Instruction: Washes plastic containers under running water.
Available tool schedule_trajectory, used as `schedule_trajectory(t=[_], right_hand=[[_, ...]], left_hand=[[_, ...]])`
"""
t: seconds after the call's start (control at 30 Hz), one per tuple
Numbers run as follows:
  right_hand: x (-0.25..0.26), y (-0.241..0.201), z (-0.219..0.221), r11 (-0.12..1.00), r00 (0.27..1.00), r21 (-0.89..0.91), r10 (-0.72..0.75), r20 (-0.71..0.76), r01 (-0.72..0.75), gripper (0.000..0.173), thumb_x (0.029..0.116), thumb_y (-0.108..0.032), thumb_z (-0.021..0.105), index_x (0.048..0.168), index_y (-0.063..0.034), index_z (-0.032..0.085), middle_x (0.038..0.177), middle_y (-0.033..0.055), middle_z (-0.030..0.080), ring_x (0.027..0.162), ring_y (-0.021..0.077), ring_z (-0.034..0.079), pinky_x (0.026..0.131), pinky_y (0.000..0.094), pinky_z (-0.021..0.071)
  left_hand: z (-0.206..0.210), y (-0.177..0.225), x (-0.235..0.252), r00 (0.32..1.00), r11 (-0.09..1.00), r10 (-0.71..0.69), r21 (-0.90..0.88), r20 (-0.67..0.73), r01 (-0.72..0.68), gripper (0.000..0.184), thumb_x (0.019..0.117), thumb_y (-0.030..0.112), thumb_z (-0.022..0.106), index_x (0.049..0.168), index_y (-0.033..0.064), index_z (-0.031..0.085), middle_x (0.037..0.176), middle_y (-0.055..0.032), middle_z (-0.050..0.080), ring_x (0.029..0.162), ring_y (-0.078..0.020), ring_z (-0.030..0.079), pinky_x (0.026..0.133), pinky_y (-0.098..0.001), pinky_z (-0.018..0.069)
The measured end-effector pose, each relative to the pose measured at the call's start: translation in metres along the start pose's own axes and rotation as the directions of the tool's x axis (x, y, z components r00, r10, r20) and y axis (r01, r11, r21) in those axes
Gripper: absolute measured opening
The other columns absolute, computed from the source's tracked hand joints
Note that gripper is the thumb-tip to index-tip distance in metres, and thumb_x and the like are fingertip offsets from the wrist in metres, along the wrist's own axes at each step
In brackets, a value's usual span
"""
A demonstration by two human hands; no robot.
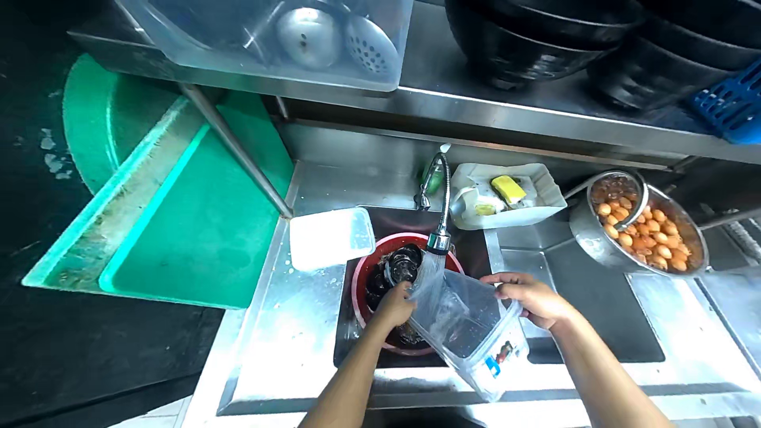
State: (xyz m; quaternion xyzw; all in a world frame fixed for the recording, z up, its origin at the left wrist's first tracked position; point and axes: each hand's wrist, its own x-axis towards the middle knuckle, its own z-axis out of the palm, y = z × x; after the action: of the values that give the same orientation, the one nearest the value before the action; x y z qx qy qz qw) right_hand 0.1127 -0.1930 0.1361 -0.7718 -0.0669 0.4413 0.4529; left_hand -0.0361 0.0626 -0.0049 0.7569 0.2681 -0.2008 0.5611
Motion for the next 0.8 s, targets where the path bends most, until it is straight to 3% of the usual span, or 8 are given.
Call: schedule_trajectory(t=[0.13, 0.3, 0.37, 0.47, 0.53, 0.63, 0.7, 0.8], right_hand=[[0.014, 0.007, -0.023, 0.991, 0.976, 0.129, 0.014, 0.218, -0.043, 0.039, 0.0838, -0.013, 0.062, 0.122, -0.0126, 0.07, 0.069, -0.0011, 0.058, 0.045, 0.003, 0.045, 0.04, 0.0191, 0.0395], [0.032, 0.025, -0.028, 0.954, 0.895, 0.296, -0.087, 0.438, -0.052, 0.035, 0.0848, -0.02, 0.065, 0.119, -0.0168, 0.072, 0.065, -0.0071, 0.052, 0.046, 0.0005, 0.043, 0.042, 0.0177, 0.0392], [0.041, 0.032, -0.025, 0.953, 0.918, 0.297, -0.068, 0.391, -0.056, 0.032, 0.0855, -0.021, 0.064, 0.116, -0.0158, 0.072, 0.064, -0.0078, 0.049, 0.047, 0.0009, 0.042, 0.043, 0.0185, 0.0391], [0.054, 0.046, -0.017, 0.988, 0.993, 0.14, 0.046, 0.105, -0.06, 0.021, 0.0947, -0.02, 0.063, 0.112, -0.0108, 0.07, 0.079, -0.0012, 0.058, 0.063, 0.0083, 0.054, 0.057, 0.0257, 0.0496], [0.062, 0.054, -0.008, 0.99, 0.992, 0.073, 0.122, -0.02, -0.121, 0.026, 0.1001, -0.021, 0.065, 0.123, -0.0092, 0.067, 0.099, 0.0076, 0.068, 0.083, 0.0166, 0.066, 0.071, 0.0341, 0.0573], [0.061, 0.057, 0.008, 0.992, 0.992, 0.017, 0.124, -0.031, -0.123, 0.041, 0.1007, -0.024, 0.065, 0.139, -0.0118, 0.057, 0.117, 0.0117, 0.068, 0.096, 0.0208, 0.068, 0.08, 0.0389, 0.0586], [0.058, 0.053, 0.02, 0.992, 0.992, -0.022, 0.122, -0.039, -0.123, 0.04, 0.0995, -0.02, 0.065, 0.138, -0.0097, 0.059, 0.116, 0.012, 0.067, 0.095, 0.0201, 0.066, 0.08, 0.0386, 0.0558], [0.058, 0.055, 0.032, 0.989, 0.989, -0.016, 0.146, 0.005, -0.146, 0.034, 0.0981, -0.014, 0.065, 0.132, -0.008, 0.063, 0.105, 0.0087, 0.067, 0.078, 0.0143, 0.06, 0.068, 0.0329, 0.0514]], left_hand=[[-0.011, 0.027, 0.007, 0.964, 0.998, 0.07, -0.024, 0.257, -0.066, 0.061, 0.0945, 0.003, 0.063, 0.152, 0.0112, 0.044, 0.132, -0.0115, 0.066, 0.111, -0.0266, 0.068, 0.096, -0.0465, 0.0558], [-0.009, 0.052, 0.02, 0.957, 0.995, 0.013, -0.095, 0.289, 0.015, 0.05, 0.1056, 0.019, 0.056, 0.153, 0.0169, 0.042, 0.124, -0.0213, 0.067, 0.087, -0.0333, 0.074, 0.077, -0.0466, 0.0627], [-0.011, 0.056, 0.022, 0.954, 0.997, -0.037, 0.076, 0.296, 0.015, 0.043, 0.1092, 0.023, 0.048, 0.151, 0.0161, 0.046, 0.116, -0.0184, 0.069, 0.078, -0.029, 0.073, 0.07, -0.043, 0.0622], [-0.02, 0.053, 0.02, 0.959, 0.967, -0.131, 0.245, 0.25, 0.068, 0.042, 0.1081, 0.019, 0.047, 0.15, 0.0152, 0.047, 0.12, -0.0197, 0.066, 0.084, -0.0297, 0.072, 0.073, -0.0452, 0.0618], [-0.031, 0.049, 0.019, 0.966, 0.947, -0.18, 0.297, 0.184, 0.12, 0.043, 0.1057, 0.019, 0.049, 0.148, 0.0126, 0.051, 0.124, -0.0208, 0.065, 0.095, -0.0315, 0.071, 0.083, -0.0498, 0.0598], [-0.047, 0.042, 0.014, 0.953, 0.939, -0.262, 0.27, 0.152, 0.214, 0.038, 0.105, 0.019, 0.05, 0.142, 0.011, 0.058, 0.124, -0.0191, 0.065, 0.102, -0.0315, 0.067, 0.09, -0.0522, 0.0542], [-0.056, 0.037, 0.008, 0.929, 0.935, -0.326, 0.206, 0.174, 0.289, 0.039, 0.1049, 0.021, 0.052, 0.142, 0.0113, 0.058, 0.125, -0.0187, 0.065, 0.107, -0.032, 0.066, 0.091, -0.0536, 0.0546], [-0.068, 0.027, -0.002, 0.91, 0.929, -0.367, 0.127, 0.192, 0.348, 0.033, 0.102, 0.019, 0.056, 0.133, 0.009, 0.062, 0.114, -0.0166, 0.066, 0.095, -0.0279, 0.067, 0.083, -0.048, 0.0569]])
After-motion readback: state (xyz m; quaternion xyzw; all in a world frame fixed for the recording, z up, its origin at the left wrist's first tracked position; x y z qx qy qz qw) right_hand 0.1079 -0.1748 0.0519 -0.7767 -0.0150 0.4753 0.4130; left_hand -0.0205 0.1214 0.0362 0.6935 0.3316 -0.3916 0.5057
